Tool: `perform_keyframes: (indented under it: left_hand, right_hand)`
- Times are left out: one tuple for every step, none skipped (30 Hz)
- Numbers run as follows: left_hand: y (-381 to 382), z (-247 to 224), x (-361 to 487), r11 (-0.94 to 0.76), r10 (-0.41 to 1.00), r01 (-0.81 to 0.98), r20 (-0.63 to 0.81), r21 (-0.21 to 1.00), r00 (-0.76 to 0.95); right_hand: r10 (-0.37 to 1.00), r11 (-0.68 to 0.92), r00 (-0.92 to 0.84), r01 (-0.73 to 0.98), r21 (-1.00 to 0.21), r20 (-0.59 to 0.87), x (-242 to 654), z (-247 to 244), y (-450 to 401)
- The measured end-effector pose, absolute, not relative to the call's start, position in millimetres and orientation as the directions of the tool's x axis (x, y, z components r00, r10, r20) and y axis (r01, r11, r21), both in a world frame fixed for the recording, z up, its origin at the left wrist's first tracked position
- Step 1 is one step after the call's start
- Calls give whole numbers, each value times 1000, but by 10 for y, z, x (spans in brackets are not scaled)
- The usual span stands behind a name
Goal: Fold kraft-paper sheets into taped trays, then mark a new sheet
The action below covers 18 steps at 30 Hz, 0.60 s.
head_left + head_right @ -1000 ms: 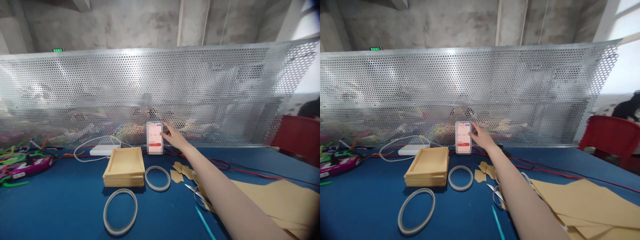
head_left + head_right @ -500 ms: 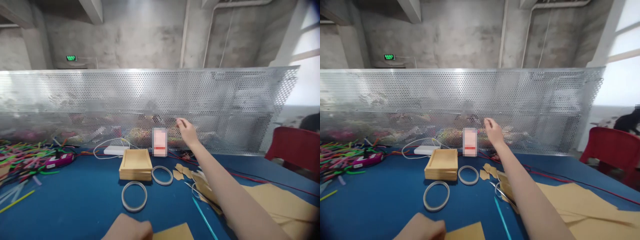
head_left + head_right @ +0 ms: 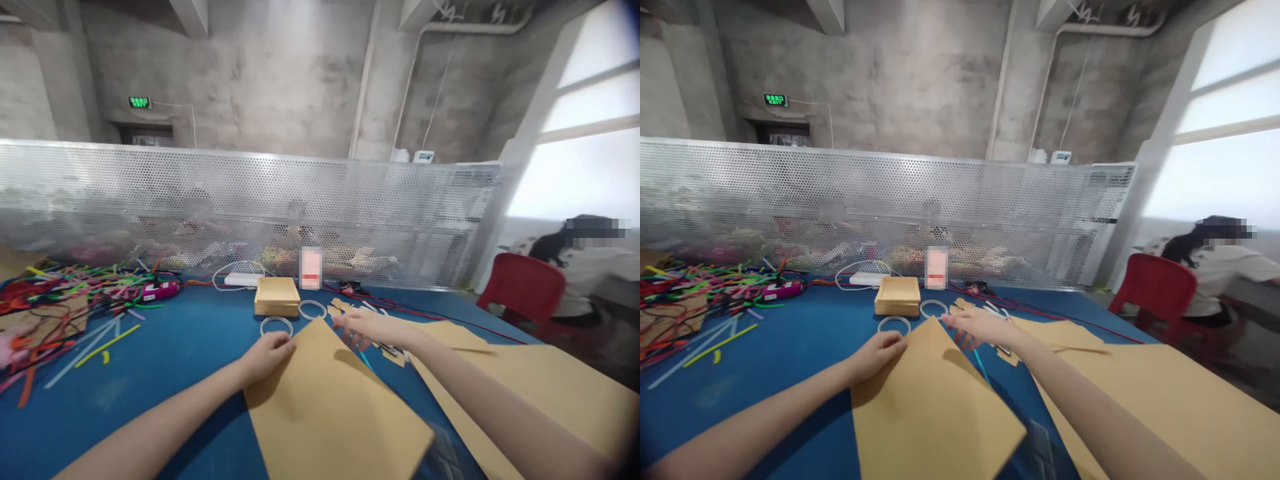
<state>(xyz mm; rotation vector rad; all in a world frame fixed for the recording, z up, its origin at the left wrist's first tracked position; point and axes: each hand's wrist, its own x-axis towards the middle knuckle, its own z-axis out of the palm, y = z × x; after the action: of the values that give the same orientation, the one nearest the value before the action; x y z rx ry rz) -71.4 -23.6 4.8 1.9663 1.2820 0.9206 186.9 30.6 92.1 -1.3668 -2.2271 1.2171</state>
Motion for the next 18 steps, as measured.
perform_keyframes:
  left_hand:
    - [-254,67,-733,-346,933,487,243,802,265]
    - [-281,92,-754,-352,934,472,269,808,235]
    - [-317,121,-777,-359,933,462,298,811,202]
    - [-360,156,-804,-368,930,458,329,809,166]
    - [-411,196,-832,-378,924,460,361,803,128]
    - [-470,242,-863,-391,914,466,395,794,94]
    - [-536,295,-895,-405,901,477,429,780,64]
    - [-609,352,-928,-422,885,492,463,761,44]
    - [-691,413,-961,-442,868,509,496,738,34]
    - [-780,474,-994,-465,848,528,529,711,34]
    - [-876,530,-1024,-490,828,546,558,680,48]
    - [-977,575,-1052,-517,808,562,585,645,71]
    - [-1082,605,-1077,-545,788,574,608,611,100]
    - [-1188,614,-1097,-570,772,584,621,578,138]
    - [-1294,601,-1113,-592,761,590,622,548,186]
    - [-1398,565,-1124,-608,754,596,616,525,227]
    - [-1498,510,-1130,-617,754,601,601,508,266]
    - [-1593,443,-1129,-621,759,607,574,497,307]
  right_hand:
    - [833,221,-517,638,-738,-198,1924,909,176]
    - [844,265,-508,671,-693,-169,1977,912,62]
    - [853,318,-507,697,-643,-127,2024,929,-38]
    - [858,367,-508,713,-597,-79,2062,958,-126]
    - [858,404,-513,716,-569,-36,2089,998,-207]
    - [855,431,-518,706,-561,4,2106,1046,-285]
    - [854,452,-518,688,-568,51,2115,1097,-362]
    - [854,472,-507,667,-576,112,2119,1149,-442]
    - [855,497,-482,648,-578,195,2124,1194,-526]
    - [844,532,-450,630,-566,293,2134,1229,-613]
    - [813,582,-421,612,-536,402,2151,1246,-702]
    - [760,641,-402,593,-488,511,2178,1241,-790]
    - [691,701,-396,574,-424,605,2214,1210,-874]
    - [613,756,-410,551,-353,675,2256,1151,-952]
    - [545,798,-431,531,-287,719,2301,1064,-1021]
    - [504,823,-464,514,-242,729,2345,955,-1082]
    - [484,837,-495,502,-218,721,2383,829,-1135]
    - [485,844,-536,494,-209,691,2414,696,-1181]
